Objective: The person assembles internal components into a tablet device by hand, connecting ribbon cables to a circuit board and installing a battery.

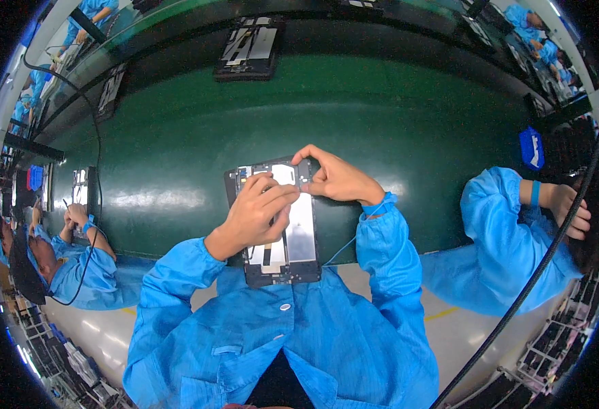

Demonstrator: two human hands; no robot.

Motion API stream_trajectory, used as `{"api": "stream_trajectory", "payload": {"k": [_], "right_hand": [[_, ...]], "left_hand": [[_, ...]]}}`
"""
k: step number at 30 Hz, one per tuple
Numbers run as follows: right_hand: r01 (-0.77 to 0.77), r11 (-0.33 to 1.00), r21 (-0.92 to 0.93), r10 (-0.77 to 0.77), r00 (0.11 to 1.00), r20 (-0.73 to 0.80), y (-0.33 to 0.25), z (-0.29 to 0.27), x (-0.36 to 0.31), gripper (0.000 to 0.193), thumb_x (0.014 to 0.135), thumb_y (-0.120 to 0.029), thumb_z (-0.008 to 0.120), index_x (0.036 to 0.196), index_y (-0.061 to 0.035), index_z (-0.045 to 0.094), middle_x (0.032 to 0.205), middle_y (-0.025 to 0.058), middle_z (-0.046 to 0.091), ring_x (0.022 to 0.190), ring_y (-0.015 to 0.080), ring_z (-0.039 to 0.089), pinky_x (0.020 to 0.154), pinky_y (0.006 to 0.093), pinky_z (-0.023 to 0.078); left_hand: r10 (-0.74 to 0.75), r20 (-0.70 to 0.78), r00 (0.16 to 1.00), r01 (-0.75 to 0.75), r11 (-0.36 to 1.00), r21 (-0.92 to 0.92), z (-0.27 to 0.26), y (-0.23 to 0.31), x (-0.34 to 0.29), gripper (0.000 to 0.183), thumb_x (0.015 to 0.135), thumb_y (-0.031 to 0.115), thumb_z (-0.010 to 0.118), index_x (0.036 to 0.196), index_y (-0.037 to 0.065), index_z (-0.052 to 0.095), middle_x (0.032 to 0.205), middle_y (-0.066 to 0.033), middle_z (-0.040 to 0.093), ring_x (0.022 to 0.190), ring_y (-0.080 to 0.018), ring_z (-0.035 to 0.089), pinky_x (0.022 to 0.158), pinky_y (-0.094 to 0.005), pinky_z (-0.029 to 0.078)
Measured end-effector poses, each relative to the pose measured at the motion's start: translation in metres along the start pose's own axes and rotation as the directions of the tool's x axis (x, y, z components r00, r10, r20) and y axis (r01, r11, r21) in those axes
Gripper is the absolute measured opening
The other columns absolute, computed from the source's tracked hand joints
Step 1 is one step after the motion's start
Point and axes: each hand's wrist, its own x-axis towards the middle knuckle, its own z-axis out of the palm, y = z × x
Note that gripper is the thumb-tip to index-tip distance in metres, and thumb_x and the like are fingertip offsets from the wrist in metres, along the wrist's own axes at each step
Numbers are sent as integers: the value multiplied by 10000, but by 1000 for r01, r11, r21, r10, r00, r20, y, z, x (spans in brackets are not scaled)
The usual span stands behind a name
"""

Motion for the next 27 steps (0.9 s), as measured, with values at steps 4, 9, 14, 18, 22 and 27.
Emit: {"api": "stream_trajectory", "payload": {"k": [4, 9, 14, 18, 22, 27], "right_hand": [[-5, 1000, 17, 5, 1000, 1, 2, 0, 1, 491, 1033, -47, 765, 1453, -96, 514, 641, -113, 432, 571, -6, 357, 548, 282, 210], [-48, 999, 9, 48, 999, 5, -6, 0, 1, 499, 1020, -33, 770, 1447, -97, 519, 643, -108, 436, 564, -3, 366, 543, 286, 212], [-67, 997, -35, 65, 997, -42, -16, 6, 0, 541, 954, 11, 751, 1436, -98, 532, 642, -100, 467, 553, 9, 397, 530, 288, 240], [-68, 995, -78, 61, 994, -87, -19, 8, 1, 550, 933, 20, 729, 1435, -96, 537, 648, -93, 502, 556, 10, 417, 532, 285, 260], [-65, 998, -25, 62, 995, -84, -8, 5, 1, 566, 922, -34, 767, 1447, -106, 566, 683, -69, 550, 587, 29, 466, 547, 285, 306], [-84, 978, -189, 68, 994, -90, -27, 3, -13, 535, 950, -95, 798, 1457, -120, 629, 662, -54, 534, 602, 53, 466, 559, 307, 329]], "left_hand": [[7, -7, 1000, -7, 1000, 3, 1, 1, 0, 330, 857, 40, 736, 1179, 1, 801, 1234, -101, 762, 1121, -307, 666, 1127, -536, 503], [-10, -32, 999, 10, 1000, 1, 2, 1, 1, 341, 812, 11, 738, 1149, 33, 793, 1212, -72, 786, 1071, -284, 691, 1120, -555, 527], [-45, -129, 991, 35, 996, -82, -2, -2, -1, 312, 835, -9, 713, 1136, 16, 793, 1155, -99, 784, 1033, -317, 699, 1019, -506, 551], [-93, -428, 899, 36, 990, -138, -8, -7, -8, 288, 848, -61, 662, 1098, 4, 787, 1068, -134, 781, 965, -344, 711, 915, -462, 570], [-167, -500, 850, 115, 985, -132, -10, -9, -28, 268, 858, -66, 650, 1081, -3, 783, 1075, -154, 774, 963, -346, 716, 871, -443, 557], [-173, -516, 839, 120, 984, -134, -27, -13, -62, 272, 794, -82, 636, 989, 11, 801, 728, -59, 705, 670, -261, 665, 648, -384, 515]]}}
